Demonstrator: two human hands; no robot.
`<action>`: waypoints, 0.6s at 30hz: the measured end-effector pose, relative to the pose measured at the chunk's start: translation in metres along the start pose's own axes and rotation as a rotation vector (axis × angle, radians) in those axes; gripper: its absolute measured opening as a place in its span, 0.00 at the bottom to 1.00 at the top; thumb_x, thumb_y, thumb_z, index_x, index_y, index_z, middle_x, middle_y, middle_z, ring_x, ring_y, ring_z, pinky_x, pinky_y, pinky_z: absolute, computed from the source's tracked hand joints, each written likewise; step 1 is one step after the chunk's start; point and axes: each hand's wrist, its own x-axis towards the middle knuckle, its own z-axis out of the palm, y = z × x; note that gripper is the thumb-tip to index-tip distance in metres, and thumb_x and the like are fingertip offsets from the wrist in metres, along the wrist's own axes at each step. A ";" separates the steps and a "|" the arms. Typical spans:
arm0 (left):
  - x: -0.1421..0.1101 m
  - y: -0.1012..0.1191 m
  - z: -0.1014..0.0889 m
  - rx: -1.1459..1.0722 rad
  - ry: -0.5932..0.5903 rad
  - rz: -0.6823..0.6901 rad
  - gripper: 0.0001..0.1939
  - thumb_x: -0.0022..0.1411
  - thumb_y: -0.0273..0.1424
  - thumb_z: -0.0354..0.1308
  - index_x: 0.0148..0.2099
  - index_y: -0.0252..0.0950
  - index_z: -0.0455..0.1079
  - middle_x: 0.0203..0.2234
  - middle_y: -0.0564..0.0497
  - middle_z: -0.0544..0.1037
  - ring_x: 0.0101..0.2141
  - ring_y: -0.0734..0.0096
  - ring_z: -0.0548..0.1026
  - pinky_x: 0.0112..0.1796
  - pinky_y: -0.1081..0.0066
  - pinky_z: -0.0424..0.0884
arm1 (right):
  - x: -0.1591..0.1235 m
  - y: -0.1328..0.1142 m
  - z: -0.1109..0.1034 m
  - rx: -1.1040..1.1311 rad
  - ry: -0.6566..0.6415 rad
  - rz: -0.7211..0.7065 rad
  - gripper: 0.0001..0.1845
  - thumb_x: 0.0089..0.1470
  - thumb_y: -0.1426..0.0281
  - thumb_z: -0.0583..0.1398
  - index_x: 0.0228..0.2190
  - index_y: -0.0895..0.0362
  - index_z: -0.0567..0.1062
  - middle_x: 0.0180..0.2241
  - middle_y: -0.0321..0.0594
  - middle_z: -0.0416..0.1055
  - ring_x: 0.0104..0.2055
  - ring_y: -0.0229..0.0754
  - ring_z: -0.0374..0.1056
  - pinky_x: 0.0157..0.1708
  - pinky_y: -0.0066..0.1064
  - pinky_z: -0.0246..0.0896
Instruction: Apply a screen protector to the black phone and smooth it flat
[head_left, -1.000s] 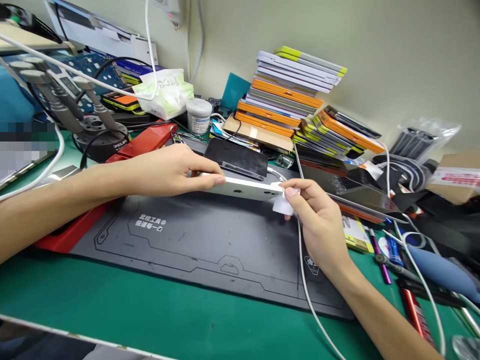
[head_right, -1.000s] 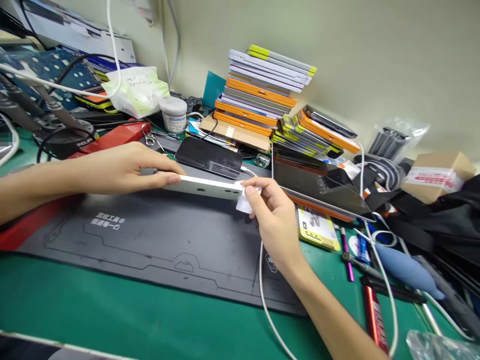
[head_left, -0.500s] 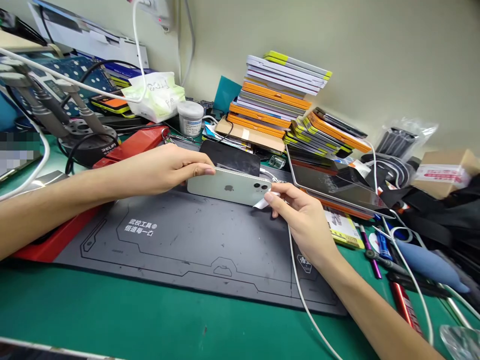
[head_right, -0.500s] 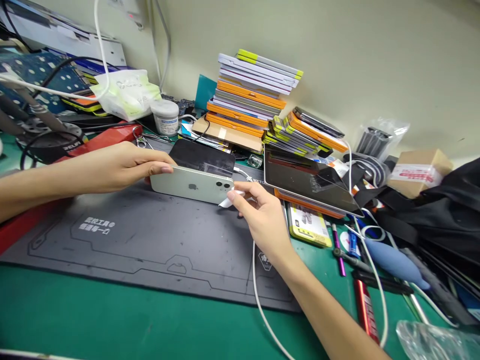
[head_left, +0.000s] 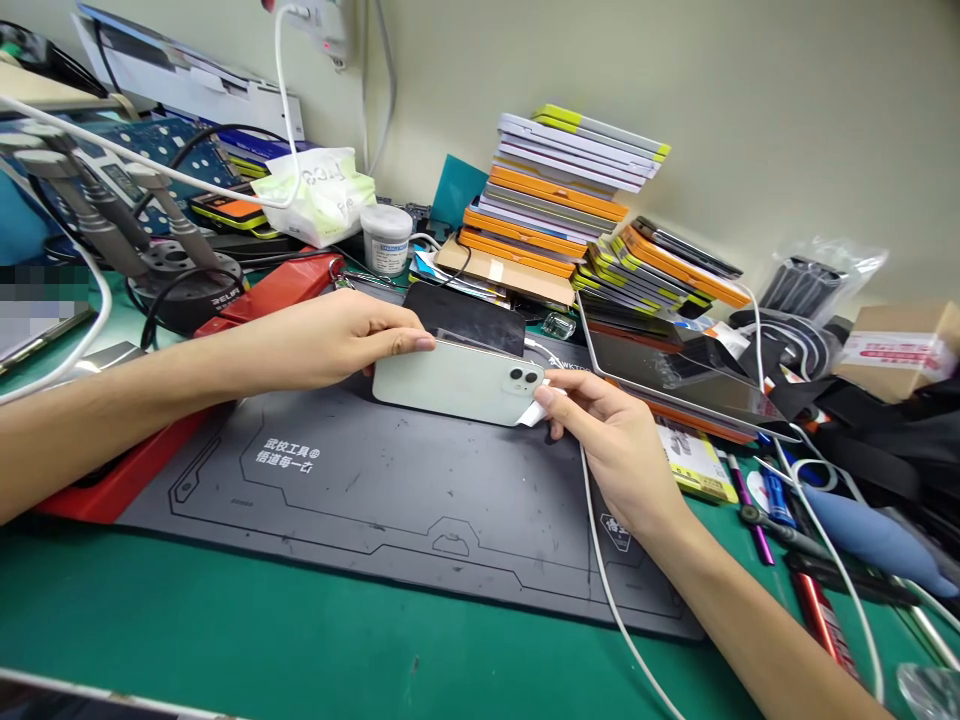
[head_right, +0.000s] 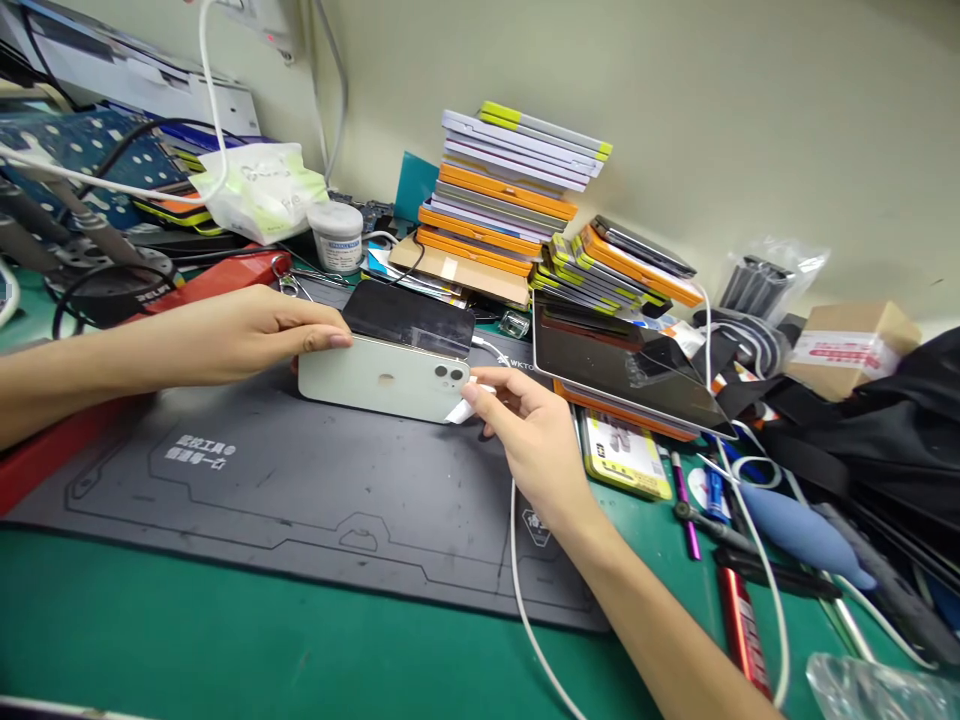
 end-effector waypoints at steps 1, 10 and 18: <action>0.000 0.001 0.000 -0.001 -0.003 -0.004 0.29 0.72 0.55 0.49 0.36 0.37 0.77 0.29 0.54 0.80 0.31 0.68 0.75 0.33 0.73 0.66 | 0.000 0.000 0.000 0.011 0.001 -0.004 0.17 0.54 0.54 0.74 0.40 0.52 0.86 0.35 0.38 0.80 0.28 0.36 0.64 0.30 0.30 0.66; 0.001 -0.002 0.000 0.009 -0.041 -0.072 0.32 0.70 0.59 0.48 0.39 0.38 0.80 0.32 0.52 0.81 0.34 0.64 0.77 0.34 0.71 0.68 | -0.002 -0.002 -0.001 0.077 0.016 -0.032 0.15 0.63 0.56 0.67 0.46 0.49 0.87 0.38 0.40 0.80 0.33 0.40 0.66 0.30 0.33 0.64; 0.001 -0.002 0.000 0.010 -0.063 -0.085 0.32 0.69 0.59 0.47 0.39 0.38 0.80 0.31 0.53 0.79 0.33 0.65 0.75 0.32 0.71 0.66 | -0.001 0.002 -0.002 0.058 0.017 -0.058 0.11 0.63 0.59 0.69 0.45 0.46 0.88 0.37 0.38 0.79 0.34 0.39 0.67 0.32 0.32 0.64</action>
